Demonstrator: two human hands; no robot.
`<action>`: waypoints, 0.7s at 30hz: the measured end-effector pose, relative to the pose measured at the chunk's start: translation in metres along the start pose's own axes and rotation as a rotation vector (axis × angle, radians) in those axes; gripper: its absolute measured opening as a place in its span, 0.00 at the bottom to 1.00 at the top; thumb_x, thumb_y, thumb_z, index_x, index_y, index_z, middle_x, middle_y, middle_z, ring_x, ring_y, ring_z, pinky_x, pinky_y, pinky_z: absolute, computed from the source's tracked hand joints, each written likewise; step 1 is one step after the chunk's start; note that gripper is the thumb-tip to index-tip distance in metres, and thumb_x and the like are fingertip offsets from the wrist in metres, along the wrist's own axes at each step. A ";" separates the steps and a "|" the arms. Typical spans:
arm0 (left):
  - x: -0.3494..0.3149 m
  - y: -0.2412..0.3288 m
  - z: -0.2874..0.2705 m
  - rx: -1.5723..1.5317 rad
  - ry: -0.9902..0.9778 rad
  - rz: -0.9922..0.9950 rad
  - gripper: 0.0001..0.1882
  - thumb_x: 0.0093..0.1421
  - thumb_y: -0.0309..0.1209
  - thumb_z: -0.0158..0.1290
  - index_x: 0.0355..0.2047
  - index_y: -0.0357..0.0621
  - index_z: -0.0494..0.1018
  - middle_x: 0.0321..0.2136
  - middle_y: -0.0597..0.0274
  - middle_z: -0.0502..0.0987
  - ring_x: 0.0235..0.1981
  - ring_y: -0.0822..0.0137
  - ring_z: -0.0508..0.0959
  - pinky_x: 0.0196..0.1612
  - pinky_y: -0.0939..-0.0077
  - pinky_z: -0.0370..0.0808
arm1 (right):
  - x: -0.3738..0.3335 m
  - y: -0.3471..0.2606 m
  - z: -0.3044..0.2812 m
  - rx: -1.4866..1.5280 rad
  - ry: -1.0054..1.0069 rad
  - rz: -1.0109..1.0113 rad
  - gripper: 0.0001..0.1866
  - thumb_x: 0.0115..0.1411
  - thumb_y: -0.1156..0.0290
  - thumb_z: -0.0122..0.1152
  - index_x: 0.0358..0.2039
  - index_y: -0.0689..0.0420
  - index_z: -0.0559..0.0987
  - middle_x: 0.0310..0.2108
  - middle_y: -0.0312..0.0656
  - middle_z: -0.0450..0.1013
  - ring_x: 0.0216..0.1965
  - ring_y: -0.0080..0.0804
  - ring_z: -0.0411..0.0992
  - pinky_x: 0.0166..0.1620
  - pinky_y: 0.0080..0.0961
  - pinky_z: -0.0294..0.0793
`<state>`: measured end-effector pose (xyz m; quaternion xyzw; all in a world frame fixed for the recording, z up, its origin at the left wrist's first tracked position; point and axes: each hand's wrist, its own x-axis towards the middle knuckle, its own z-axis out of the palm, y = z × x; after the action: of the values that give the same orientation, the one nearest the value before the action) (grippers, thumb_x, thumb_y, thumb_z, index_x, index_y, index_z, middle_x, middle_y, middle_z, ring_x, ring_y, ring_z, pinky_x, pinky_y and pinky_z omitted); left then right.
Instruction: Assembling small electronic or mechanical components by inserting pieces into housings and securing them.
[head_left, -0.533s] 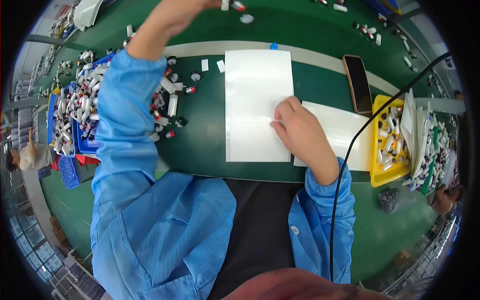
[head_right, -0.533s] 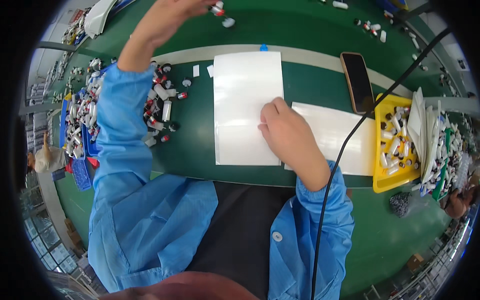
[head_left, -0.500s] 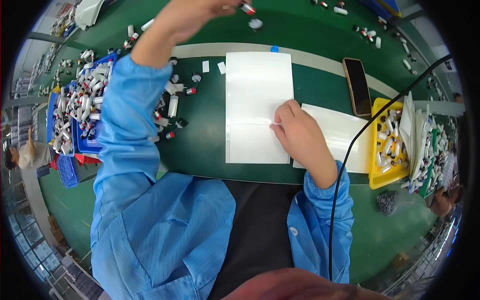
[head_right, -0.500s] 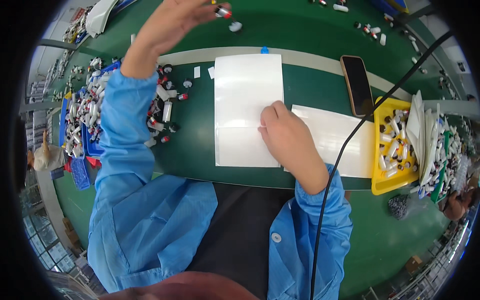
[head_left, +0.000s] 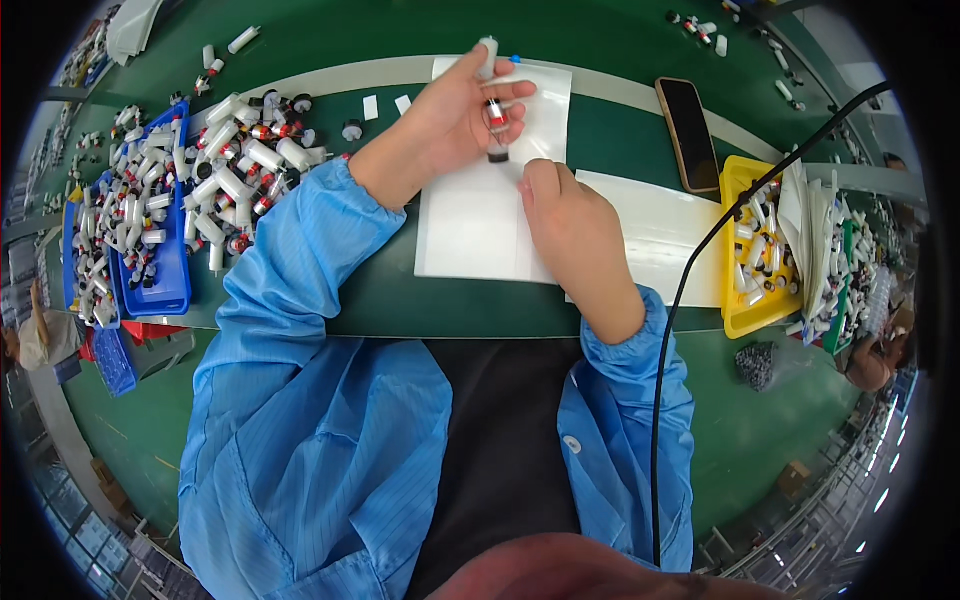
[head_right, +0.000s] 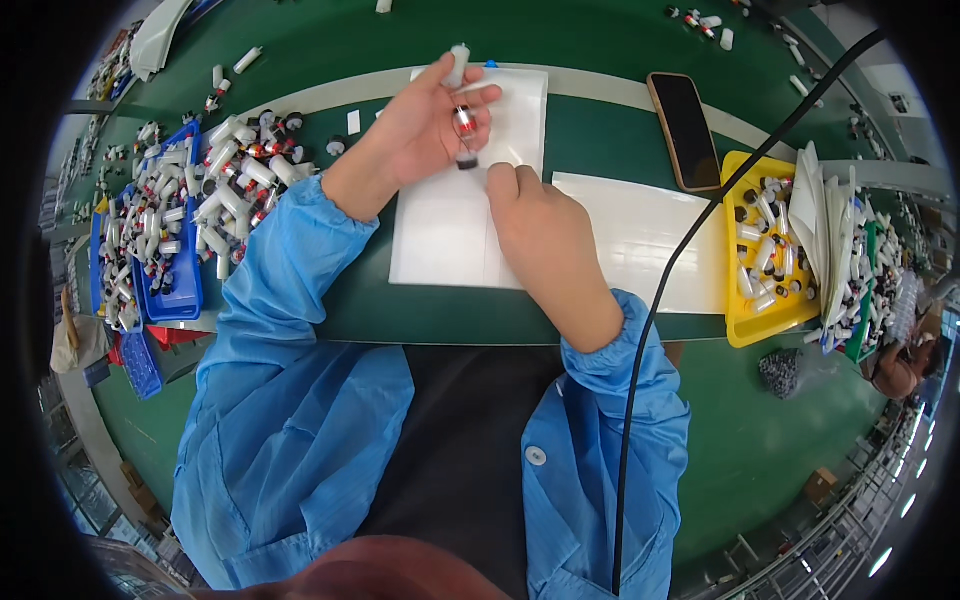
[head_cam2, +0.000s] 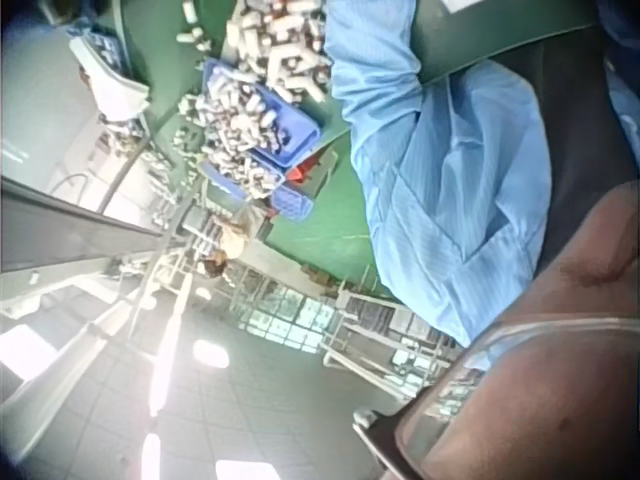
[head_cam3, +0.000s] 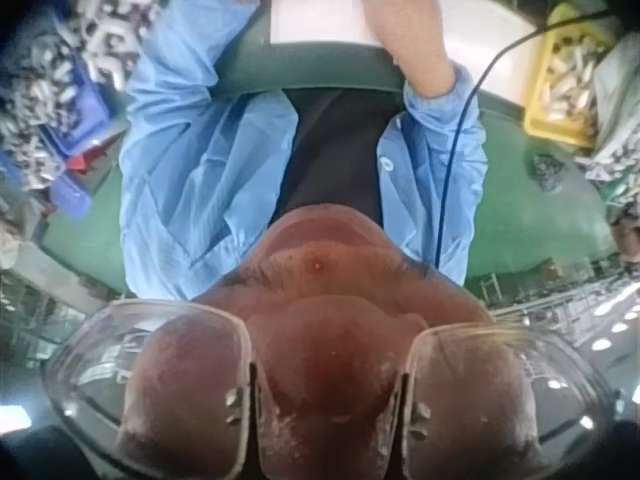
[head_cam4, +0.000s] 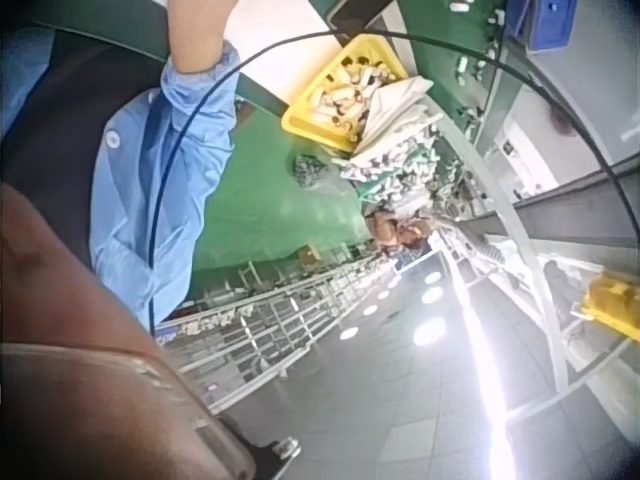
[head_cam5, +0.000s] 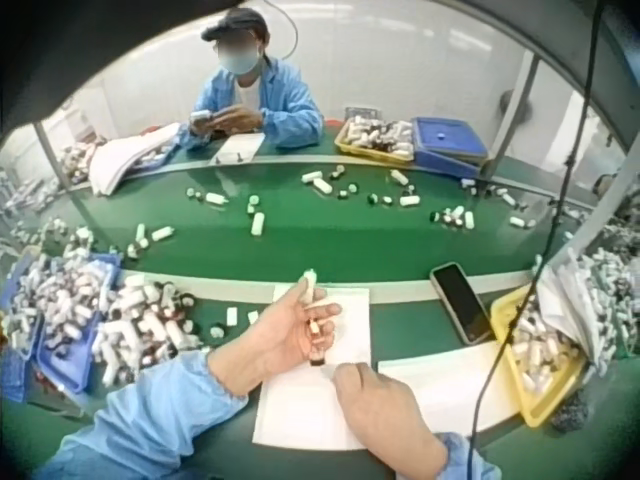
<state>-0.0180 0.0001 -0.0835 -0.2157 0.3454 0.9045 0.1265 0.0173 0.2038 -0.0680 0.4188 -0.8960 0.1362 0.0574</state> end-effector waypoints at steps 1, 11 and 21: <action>-0.001 -0.001 0.004 0.030 0.025 0.007 0.21 0.73 0.51 0.39 0.48 0.47 0.67 0.44 0.54 0.75 0.34 0.65 0.77 0.40 0.66 0.81 | -0.001 -0.001 0.004 0.012 0.072 0.005 0.08 0.61 0.70 0.58 0.36 0.57 0.69 0.26 0.43 0.72 0.24 0.37 0.77 0.24 0.30 0.76; -0.008 -0.009 0.011 0.304 -0.040 0.078 0.23 0.72 0.53 0.39 0.49 0.47 0.66 0.45 0.50 0.79 0.43 0.55 0.82 0.49 0.61 0.80 | 0.015 -0.010 0.002 -0.245 -0.055 0.136 0.09 0.62 0.71 0.56 0.40 0.58 0.69 0.26 0.43 0.73 0.24 0.39 0.79 0.25 0.30 0.77; -0.004 0.001 0.005 -0.328 -0.486 0.023 0.24 0.74 0.50 0.31 0.49 0.42 0.66 0.63 0.45 0.64 0.59 0.51 0.70 0.58 0.57 0.70 | 0.052 0.001 -0.007 0.557 0.444 0.083 0.28 0.56 0.70 0.67 0.54 0.61 0.66 0.33 0.44 0.76 0.30 0.36 0.78 0.36 0.28 0.77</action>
<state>-0.0161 0.0026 -0.0773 -0.0064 0.1566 0.9748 0.1589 -0.0169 0.1686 -0.0506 0.3420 -0.8064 0.4651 0.1285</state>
